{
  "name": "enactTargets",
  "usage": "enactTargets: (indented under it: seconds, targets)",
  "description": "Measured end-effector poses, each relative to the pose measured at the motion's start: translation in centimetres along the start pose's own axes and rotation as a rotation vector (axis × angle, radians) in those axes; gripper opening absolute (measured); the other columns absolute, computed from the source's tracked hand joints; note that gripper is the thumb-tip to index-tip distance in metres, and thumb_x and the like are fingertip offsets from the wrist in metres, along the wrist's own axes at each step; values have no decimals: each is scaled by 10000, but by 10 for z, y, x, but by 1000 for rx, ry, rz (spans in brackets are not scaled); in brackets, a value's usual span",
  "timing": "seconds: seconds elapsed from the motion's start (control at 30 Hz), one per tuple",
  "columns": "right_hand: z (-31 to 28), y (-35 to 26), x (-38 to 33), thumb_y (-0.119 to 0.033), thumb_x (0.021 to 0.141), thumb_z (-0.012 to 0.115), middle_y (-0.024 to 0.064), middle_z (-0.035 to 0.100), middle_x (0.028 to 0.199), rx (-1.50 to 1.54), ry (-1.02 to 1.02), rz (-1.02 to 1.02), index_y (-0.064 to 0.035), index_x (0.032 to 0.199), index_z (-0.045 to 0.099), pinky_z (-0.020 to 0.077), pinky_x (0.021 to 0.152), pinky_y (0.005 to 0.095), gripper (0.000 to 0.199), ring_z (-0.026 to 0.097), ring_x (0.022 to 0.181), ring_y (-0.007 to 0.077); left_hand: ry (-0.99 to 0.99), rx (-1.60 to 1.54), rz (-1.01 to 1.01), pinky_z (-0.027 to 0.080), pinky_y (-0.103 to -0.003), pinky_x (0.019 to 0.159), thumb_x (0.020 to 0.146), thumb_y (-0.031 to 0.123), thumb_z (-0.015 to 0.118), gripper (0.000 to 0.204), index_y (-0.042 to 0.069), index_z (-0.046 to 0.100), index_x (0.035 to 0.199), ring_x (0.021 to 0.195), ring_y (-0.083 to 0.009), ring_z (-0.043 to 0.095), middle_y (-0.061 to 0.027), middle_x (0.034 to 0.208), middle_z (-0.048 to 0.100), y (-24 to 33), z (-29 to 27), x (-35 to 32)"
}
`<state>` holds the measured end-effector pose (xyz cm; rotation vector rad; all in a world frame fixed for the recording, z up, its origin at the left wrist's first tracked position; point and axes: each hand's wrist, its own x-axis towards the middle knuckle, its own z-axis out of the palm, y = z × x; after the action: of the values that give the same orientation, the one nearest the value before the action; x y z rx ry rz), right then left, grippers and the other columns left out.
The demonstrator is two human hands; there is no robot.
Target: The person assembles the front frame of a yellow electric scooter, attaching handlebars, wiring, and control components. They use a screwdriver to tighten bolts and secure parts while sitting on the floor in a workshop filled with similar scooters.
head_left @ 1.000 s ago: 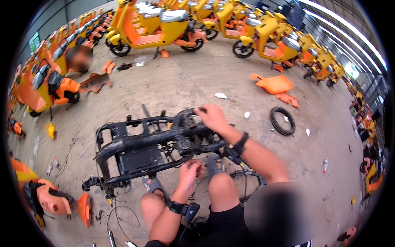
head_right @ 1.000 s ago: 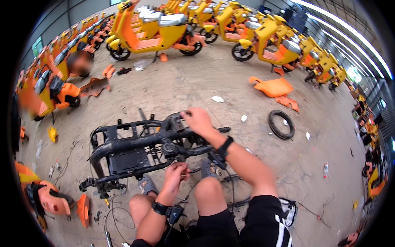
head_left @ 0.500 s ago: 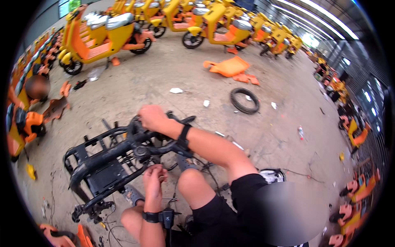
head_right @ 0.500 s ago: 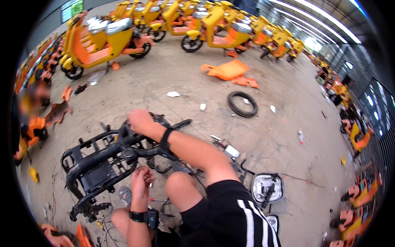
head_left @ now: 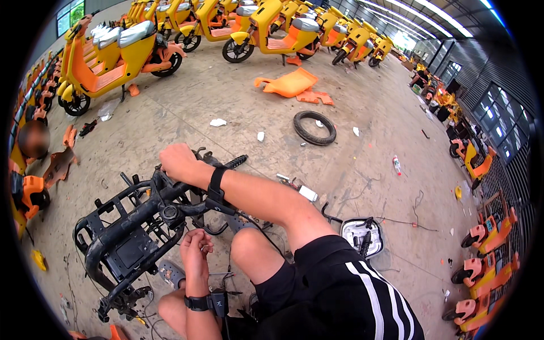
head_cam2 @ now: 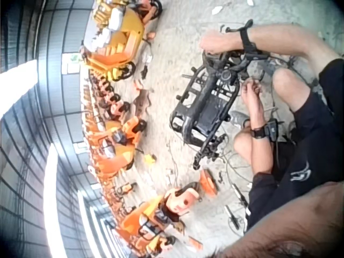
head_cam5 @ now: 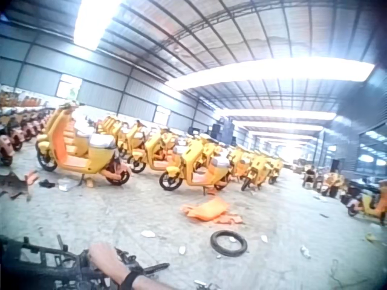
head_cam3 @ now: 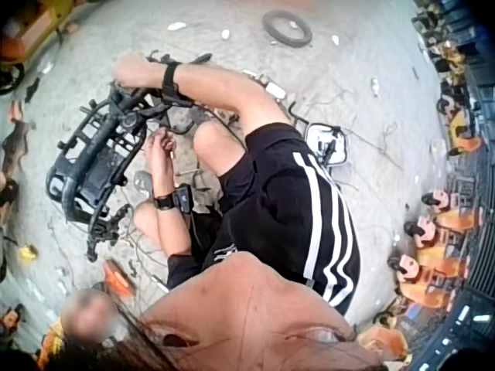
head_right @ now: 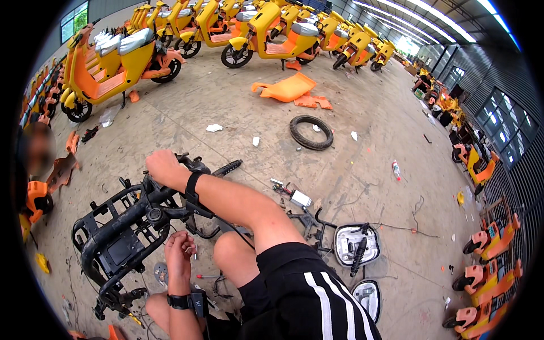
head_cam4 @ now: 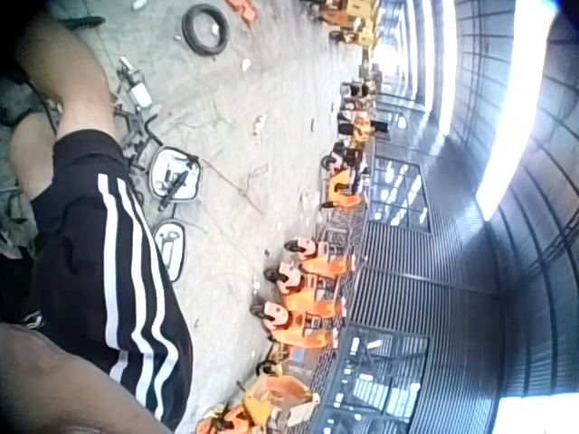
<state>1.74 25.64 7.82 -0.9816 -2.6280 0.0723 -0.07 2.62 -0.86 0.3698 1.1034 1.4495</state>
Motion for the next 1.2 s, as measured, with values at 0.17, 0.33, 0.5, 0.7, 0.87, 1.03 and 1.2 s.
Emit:
enactTargets:
  seconds: [0.17, 0.33, 0.5, 0.7, 0.87, 1.03, 1.2]
  targets:
    - [0, 9, 0, -151, 674, 723, 165, 686, 782, 23, 6, -108, -41, 733, 705, 535, 659, 417, 126, 680, 764, 333, 8, -11, 7, 477, -261, 552, 923, 128, 546, 116, 35, 589, 977, 632, -128, 579, -55, 771, 622, 4, 3, -4]
    - [-8, -9, -2, -173, 683, 724, 144, 698, 802, 59, -20, 103, -48, 771, 718, 544, 677, 395, 153, 687, 784, 325, 20, 3, 9, 478, -259, 555, 928, 135, 545, 113, 37, 582, 970, 640, -125, 580, -53, 775, 621, 6, -3, -4]
    - [-5, -9, 1, -178, 700, 717, 140, 702, 811, -88, -79, 71, -63, 781, 730, 547, 678, 383, 142, 690, 788, 311, -7, -5, 0, 478, -258, 555, 927, 135, 547, 109, 40, 582, 966, 639, -125, 580, -52, 774, 620, 2, 1, -2]
    - [-10, -14, 1, -171, 700, 721, 163, 693, 801, 23, -51, 109, -45, 783, 717, 544, 664, 407, 151, 685, 777, 334, -16, -18, 0, 479, -256, 552, 925, 129, 554, 94, 49, 587, 962, 634, -125, 583, -50, 771, 624, 1, -2, -1]
    - [-9, -8, -1, -98, 681, 694, 175, 686, 794, 73, 18, 145, -33, 781, 713, 544, 667, 421, 122, 681, 789, 346, -2, -32, -13, 456, -242, 542, 925, 97, 556, 81, 37, 598, 962, 630, -119, 589, -59, 776, 648, 1, 3, -2]
    - [-12, -12, 2, -82, 687, 683, 181, 681, 785, 8, -43, 24, -23, 766, 710, 541, 670, 432, 102, 677, 793, 355, 10, -37, -10, 457, -241, 539, 924, 94, 559, 79, 36, 601, 958, 625, -117, 589, -62, 779, 650, 1, -1, -2]
    - [-8, -8, 2, -78, 694, 675, 181, 684, 795, 70, -52, 76, -26, 752, 710, 540, 671, 438, 85, 676, 798, 354, -6, -27, -3, 480, -257, 545, 926, 113, 553, 79, 50, 592, 953, 625, -130, 593, -56, 765, 633, 2, -1, -2]
